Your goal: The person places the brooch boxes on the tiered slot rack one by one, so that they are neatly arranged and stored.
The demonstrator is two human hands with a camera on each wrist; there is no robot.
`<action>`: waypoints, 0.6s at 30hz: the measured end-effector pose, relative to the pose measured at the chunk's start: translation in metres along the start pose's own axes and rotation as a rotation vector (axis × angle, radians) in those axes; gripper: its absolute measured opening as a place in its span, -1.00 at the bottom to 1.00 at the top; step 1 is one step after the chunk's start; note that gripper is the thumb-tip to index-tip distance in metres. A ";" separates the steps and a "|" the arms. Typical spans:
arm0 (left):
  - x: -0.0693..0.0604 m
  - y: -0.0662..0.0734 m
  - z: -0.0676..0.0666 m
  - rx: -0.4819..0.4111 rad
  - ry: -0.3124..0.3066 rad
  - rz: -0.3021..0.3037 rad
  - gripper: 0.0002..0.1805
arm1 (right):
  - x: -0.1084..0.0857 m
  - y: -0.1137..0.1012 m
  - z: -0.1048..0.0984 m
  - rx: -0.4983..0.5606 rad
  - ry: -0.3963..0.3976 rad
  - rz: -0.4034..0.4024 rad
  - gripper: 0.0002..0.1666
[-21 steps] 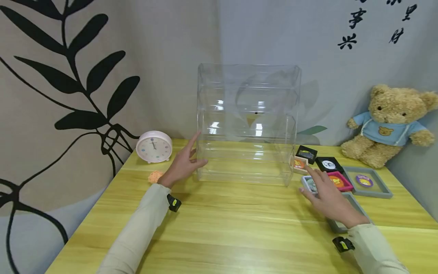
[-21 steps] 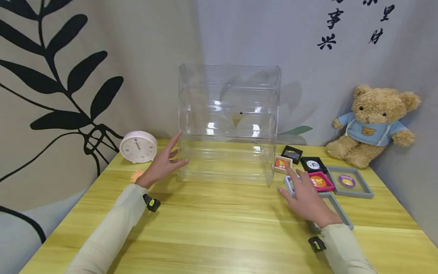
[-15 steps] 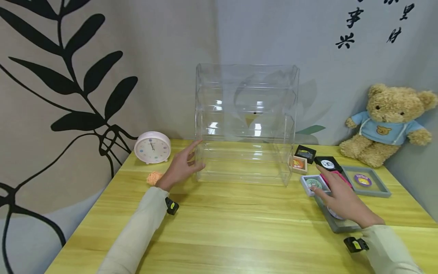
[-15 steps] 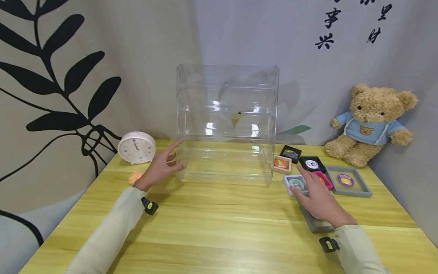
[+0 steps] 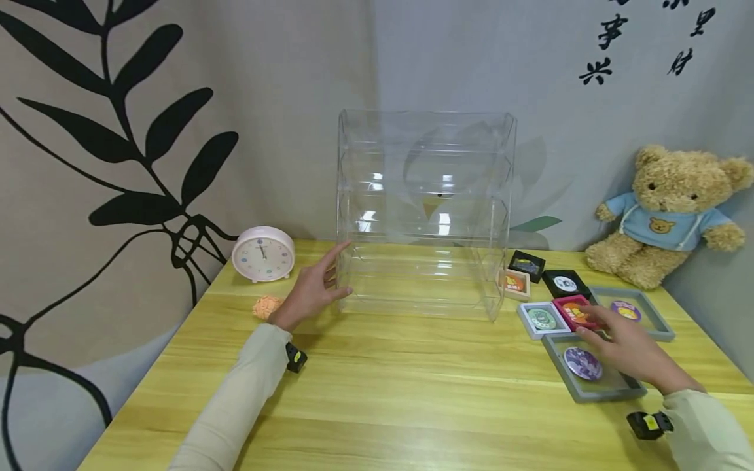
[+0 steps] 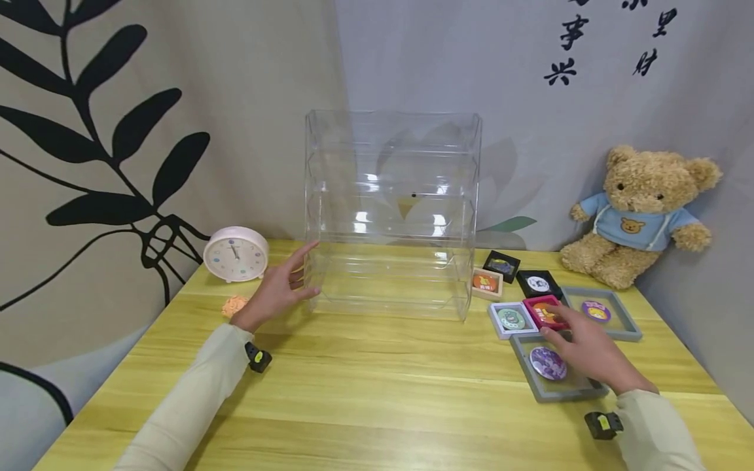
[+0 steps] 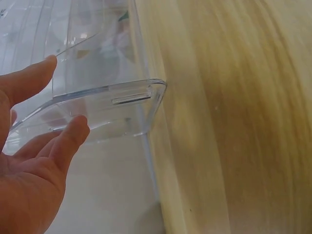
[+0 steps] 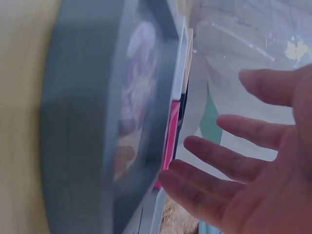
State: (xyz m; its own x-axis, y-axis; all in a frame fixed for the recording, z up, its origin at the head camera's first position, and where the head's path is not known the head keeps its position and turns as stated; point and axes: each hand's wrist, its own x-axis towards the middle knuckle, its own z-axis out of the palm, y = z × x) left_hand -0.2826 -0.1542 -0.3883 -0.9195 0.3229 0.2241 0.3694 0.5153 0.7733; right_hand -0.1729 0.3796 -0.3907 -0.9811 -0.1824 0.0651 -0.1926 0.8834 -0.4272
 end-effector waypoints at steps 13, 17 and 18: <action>0.000 -0.004 0.001 0.020 0.012 0.022 0.02 | 0.001 0.032 -0.003 -0.138 0.016 0.044 -0.62; -0.001 -0.003 0.001 0.022 0.013 0.022 0.01 | 0.001 0.039 -0.002 -0.157 -0.001 0.085 -0.59; -0.001 -0.003 0.002 0.024 0.013 0.022 0.02 | 0.001 0.040 -0.002 -0.160 -0.006 0.097 -0.58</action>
State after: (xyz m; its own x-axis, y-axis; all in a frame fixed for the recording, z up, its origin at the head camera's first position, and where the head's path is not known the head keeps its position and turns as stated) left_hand -0.2827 -0.1551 -0.3921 -0.9127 0.3242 0.2487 0.3927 0.5274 0.7534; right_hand -0.1817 0.4154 -0.4053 -0.9951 -0.0957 0.0250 -0.0988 0.9543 -0.2820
